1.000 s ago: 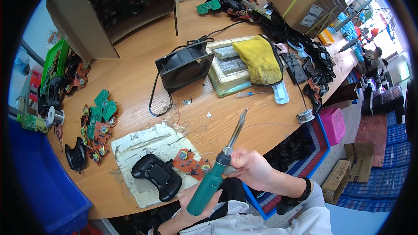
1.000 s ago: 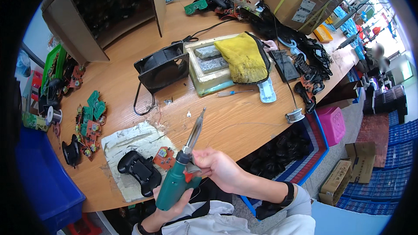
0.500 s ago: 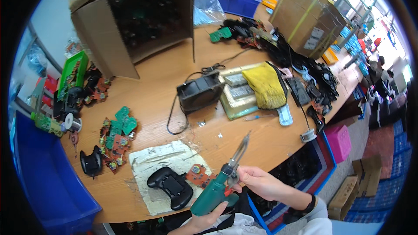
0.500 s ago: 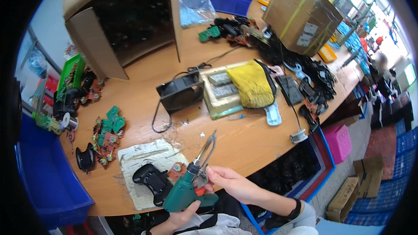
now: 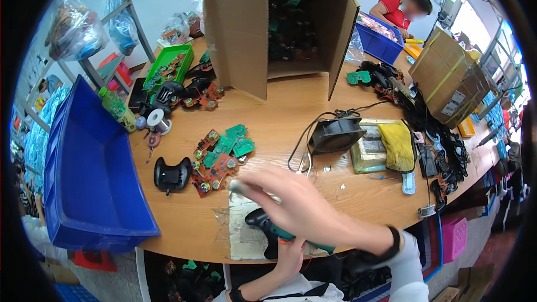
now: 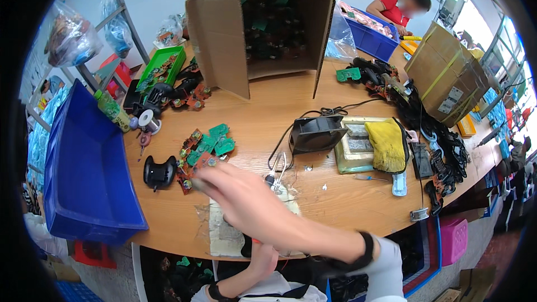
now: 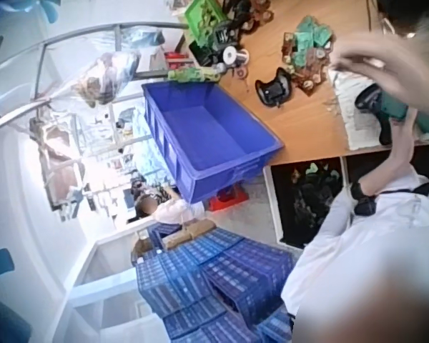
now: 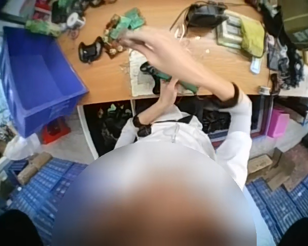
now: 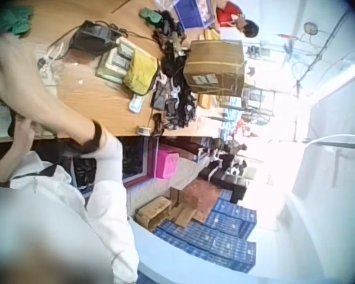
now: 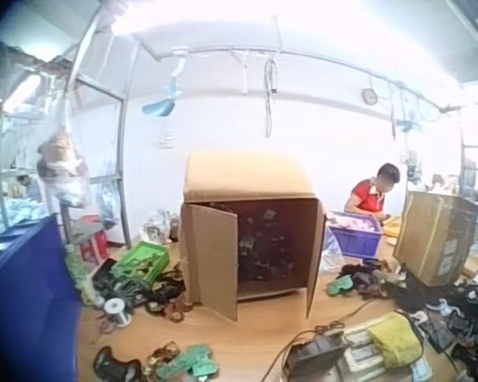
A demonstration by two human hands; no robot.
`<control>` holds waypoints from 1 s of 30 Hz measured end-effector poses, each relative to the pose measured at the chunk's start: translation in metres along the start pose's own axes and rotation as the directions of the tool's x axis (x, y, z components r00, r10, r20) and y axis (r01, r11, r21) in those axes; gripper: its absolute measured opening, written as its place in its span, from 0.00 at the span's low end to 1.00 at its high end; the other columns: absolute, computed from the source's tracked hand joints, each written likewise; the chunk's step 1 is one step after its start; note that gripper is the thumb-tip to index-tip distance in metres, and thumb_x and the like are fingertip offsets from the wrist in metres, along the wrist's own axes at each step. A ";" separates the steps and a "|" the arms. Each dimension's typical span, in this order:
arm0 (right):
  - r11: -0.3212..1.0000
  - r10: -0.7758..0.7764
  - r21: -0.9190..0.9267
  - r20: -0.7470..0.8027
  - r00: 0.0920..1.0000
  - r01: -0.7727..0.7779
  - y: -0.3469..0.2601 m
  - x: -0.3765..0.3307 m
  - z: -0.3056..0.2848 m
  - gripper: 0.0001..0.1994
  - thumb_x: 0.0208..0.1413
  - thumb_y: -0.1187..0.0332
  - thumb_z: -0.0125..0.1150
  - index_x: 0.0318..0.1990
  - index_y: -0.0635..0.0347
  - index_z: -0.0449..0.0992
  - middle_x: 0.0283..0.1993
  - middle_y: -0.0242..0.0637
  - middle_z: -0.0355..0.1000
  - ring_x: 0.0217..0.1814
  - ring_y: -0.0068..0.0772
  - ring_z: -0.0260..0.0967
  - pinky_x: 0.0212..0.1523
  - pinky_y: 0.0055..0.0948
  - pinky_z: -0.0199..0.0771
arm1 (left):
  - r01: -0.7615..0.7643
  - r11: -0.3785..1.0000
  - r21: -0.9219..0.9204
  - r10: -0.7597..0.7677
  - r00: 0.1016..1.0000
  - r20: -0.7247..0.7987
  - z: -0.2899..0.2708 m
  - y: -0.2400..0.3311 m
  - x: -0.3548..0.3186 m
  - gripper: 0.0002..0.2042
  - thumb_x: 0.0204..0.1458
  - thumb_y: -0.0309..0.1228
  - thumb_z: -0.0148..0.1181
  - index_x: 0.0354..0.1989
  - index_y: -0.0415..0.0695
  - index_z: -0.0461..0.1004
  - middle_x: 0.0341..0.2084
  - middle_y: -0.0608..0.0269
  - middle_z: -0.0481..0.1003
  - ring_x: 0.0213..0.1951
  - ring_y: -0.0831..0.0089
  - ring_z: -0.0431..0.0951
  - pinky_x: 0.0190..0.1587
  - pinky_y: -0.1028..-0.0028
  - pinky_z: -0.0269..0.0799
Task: The person is using a soldering iron to solder wires and components onto a game controller and other circuit boards.
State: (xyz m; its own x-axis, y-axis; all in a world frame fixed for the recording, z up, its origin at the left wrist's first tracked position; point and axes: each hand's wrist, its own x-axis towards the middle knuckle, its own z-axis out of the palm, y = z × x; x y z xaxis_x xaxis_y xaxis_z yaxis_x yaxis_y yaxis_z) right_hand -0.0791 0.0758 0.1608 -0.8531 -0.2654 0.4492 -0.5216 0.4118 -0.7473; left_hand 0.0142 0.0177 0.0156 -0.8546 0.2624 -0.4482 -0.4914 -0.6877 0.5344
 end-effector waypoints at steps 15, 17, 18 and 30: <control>0.845 0.530 0.073 -0.254 0.809 -0.530 0.009 -0.107 -0.066 0.10 0.48 0.75 0.50 0.39 0.66 0.68 0.35 0.38 0.69 0.37 0.26 0.66 0.40 0.22 0.64 | 0.239 0.968 -0.082 -0.193 0.908 0.372 0.003 0.034 0.009 0.18 0.52 0.30 0.42 0.50 0.37 0.56 0.44 0.51 0.65 0.48 0.64 0.65 0.47 0.69 0.62; 0.802 0.595 0.132 -0.266 0.759 -0.583 0.019 -0.129 -0.062 0.10 0.48 0.75 0.50 0.39 0.67 0.68 0.35 0.37 0.69 0.37 0.26 0.66 0.40 0.22 0.64 | 0.225 0.974 0.001 -0.205 0.885 0.418 0.006 0.033 0.003 0.22 0.51 0.34 0.41 0.53 0.36 0.51 0.46 0.50 0.62 0.50 0.62 0.63 0.53 0.65 0.56; 0.760 0.650 0.196 -0.254 0.716 -0.620 0.021 -0.136 -0.060 0.10 0.48 0.74 0.51 0.39 0.68 0.68 0.34 0.36 0.69 0.36 0.25 0.66 0.40 0.22 0.64 | 0.234 0.972 0.010 -0.217 0.882 0.418 0.006 0.033 0.000 0.22 0.51 0.34 0.41 0.53 0.36 0.51 0.46 0.50 0.62 0.50 0.62 0.63 0.53 0.65 0.56; 0.780 0.615 0.230 -0.114 0.780 -0.581 0.013 -0.168 -0.017 0.36 0.39 0.76 0.57 0.57 0.63 0.45 0.53 0.55 0.53 0.56 0.50 0.52 0.51 0.33 0.55 | -0.220 0.763 0.608 -0.143 0.859 0.492 0.043 0.024 -0.022 0.29 0.45 0.31 0.52 0.55 0.35 0.48 0.54 0.50 0.51 0.55 0.60 0.54 0.54 0.64 0.50</control>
State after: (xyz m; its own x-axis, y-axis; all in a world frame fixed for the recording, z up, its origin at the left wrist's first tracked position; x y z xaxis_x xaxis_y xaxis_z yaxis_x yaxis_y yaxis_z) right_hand 0.0571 0.1402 0.0836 -0.9879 0.1460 -0.0530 0.0921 0.2753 -0.9569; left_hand 0.0141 0.0242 0.0689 -0.7462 0.6567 -0.1093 -0.2887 -0.1712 0.9420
